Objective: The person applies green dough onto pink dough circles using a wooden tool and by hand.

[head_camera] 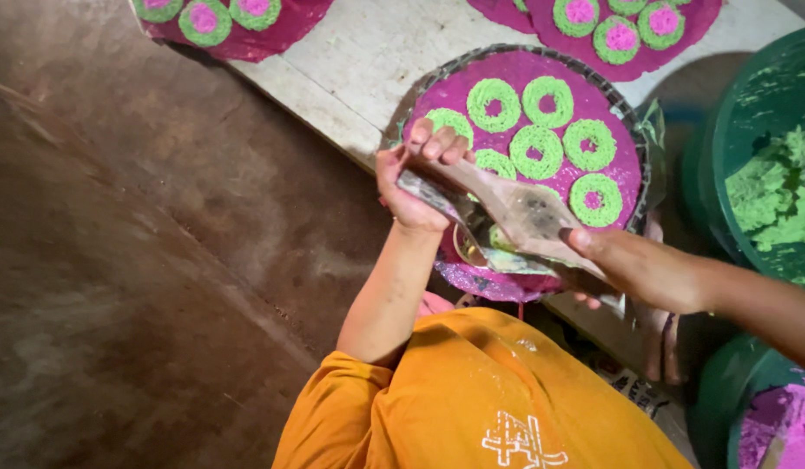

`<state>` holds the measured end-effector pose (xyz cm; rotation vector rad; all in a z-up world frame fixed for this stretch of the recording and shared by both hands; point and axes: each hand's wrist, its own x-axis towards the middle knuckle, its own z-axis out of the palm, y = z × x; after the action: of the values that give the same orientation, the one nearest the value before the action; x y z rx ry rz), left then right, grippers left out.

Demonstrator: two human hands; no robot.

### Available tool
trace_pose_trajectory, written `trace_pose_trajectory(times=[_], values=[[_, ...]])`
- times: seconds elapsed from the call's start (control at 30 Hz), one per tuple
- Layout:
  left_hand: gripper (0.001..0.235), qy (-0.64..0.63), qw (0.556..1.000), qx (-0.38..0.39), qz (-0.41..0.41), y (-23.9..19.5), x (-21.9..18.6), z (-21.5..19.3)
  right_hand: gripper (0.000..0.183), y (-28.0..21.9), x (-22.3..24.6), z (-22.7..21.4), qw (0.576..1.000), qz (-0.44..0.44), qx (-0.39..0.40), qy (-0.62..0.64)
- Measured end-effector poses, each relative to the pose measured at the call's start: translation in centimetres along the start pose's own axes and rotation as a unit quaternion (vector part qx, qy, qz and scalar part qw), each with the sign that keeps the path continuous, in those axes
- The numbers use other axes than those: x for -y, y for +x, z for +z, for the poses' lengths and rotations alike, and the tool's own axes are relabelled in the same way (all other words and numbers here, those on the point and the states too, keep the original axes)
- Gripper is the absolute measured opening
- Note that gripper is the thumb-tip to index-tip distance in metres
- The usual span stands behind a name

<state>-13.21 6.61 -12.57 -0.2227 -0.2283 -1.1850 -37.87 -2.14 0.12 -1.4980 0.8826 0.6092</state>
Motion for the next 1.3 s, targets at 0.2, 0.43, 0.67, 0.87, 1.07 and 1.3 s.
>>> trace_pose_trajectory(times=[0.2,0.43,0.67,0.87,1.07,1.3], values=[[0.025,-0.042,0.999,0.016,-0.009,1.3,2.8,-1.6,0.072,-0.8,-1.1,-1.4,0.982,0.053,-0.095,-0.155],[0.036,-0.002,0.995,0.101,-0.027,4.0,0.9,-1.1,0.062,0.7,-1.3,0.1,0.971,-0.063,-0.183,-0.138],[0.028,0.055,0.997,0.05,-0.018,2.3,-1.4,-0.2,0.059,2.6,-2.5,1.8,0.977,-0.109,-0.144,-0.114],[0.034,0.076,0.996,-0.016,-0.045,0.4,1.0,-1.8,0.073,1.5,-4.7,-0.2,0.995,0.056,-0.082,-0.009],[0.065,0.711,0.693,-0.085,-0.087,-3.6,0.7,1.9,0.079,-3.3,-11.3,-3.0,0.978,-0.145,-0.105,0.11],[0.119,0.928,0.358,-0.022,-0.1,-10.0,2.1,5.2,0.105,-4.2,-14.9,0.7,0.883,-0.279,-0.206,0.317]])
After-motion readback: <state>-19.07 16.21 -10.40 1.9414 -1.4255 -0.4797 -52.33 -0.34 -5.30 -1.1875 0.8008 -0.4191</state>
